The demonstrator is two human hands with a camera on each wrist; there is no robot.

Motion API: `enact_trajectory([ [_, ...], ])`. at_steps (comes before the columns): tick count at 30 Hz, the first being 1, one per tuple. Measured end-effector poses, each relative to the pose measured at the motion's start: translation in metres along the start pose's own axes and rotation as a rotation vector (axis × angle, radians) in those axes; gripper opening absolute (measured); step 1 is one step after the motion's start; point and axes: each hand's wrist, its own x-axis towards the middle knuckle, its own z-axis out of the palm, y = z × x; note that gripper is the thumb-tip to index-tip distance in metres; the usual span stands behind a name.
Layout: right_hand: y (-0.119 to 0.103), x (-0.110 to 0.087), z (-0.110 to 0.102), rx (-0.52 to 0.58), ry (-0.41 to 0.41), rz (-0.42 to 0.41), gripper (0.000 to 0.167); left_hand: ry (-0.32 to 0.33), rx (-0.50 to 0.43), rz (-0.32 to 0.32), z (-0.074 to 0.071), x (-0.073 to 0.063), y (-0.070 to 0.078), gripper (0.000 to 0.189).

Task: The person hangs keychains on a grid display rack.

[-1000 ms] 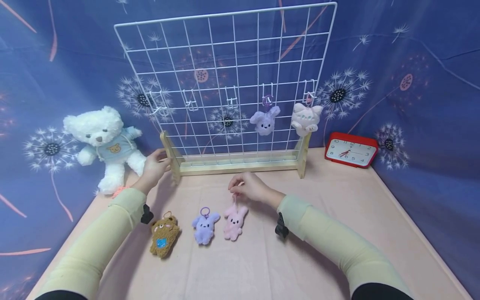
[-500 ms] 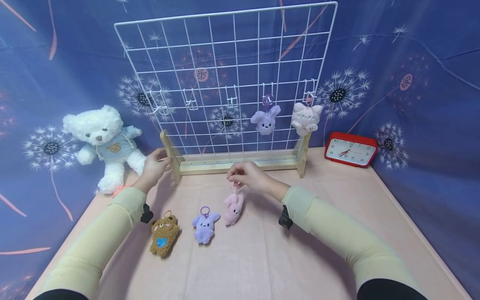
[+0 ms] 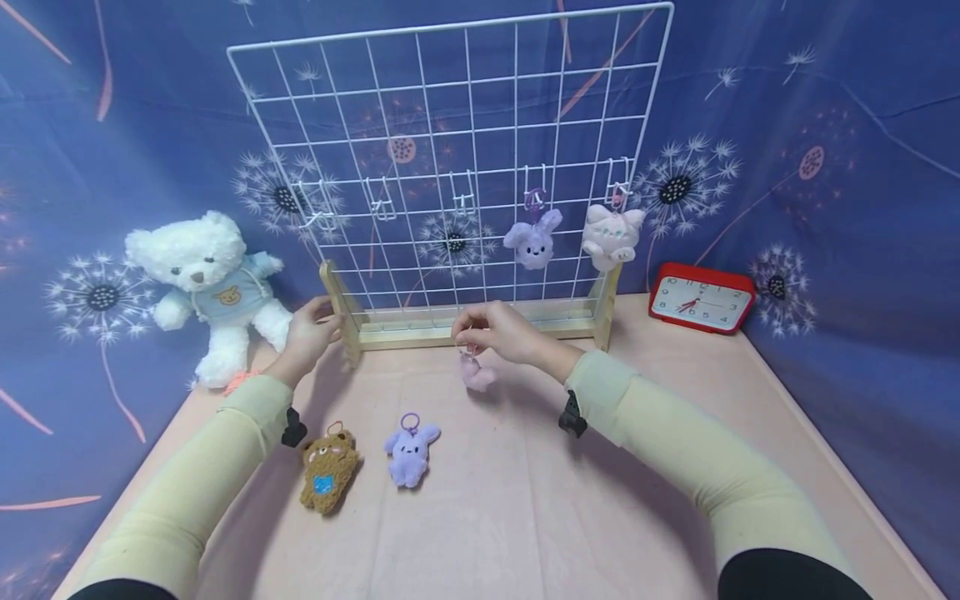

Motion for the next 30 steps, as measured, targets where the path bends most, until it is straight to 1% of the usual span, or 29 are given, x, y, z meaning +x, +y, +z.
enact_trajectory([
  [5, -0.005, 0.007, -0.007, 0.026, 0.025, 0.006, 0.007, -0.002, 0.009, -0.002, 0.000, -0.001, 0.001, 0.053],
  [9, -0.012, 0.010, -0.015, -0.003, 0.043, -0.006, 0.007, 0.002, 0.006, -0.003, 0.000, -0.001, 0.000, 0.052],
  [12, -0.019, 0.012, -0.021, -0.019, 0.059, -0.023, 0.006, 0.003, 0.002, -0.001, 0.000, 0.000, -0.001, 0.052],
  [19, -0.039, 0.019, -0.039, -0.001, 0.106, -0.048, 0.009, 0.001, -0.003, 0.002, 0.000, 0.001, -0.001, 0.052],
  [23, -0.053, 0.024, -0.050, -0.025, 0.142, -0.072, 0.011, 0.000, 0.000, 0.002, -0.001, 0.001, -0.002, 0.053],
  [30, -0.072, 0.032, -0.065, -0.056, 0.239, -0.087, 0.009, 0.003, -0.004, 0.003, -0.001, 0.001, -0.002, 0.052],
])
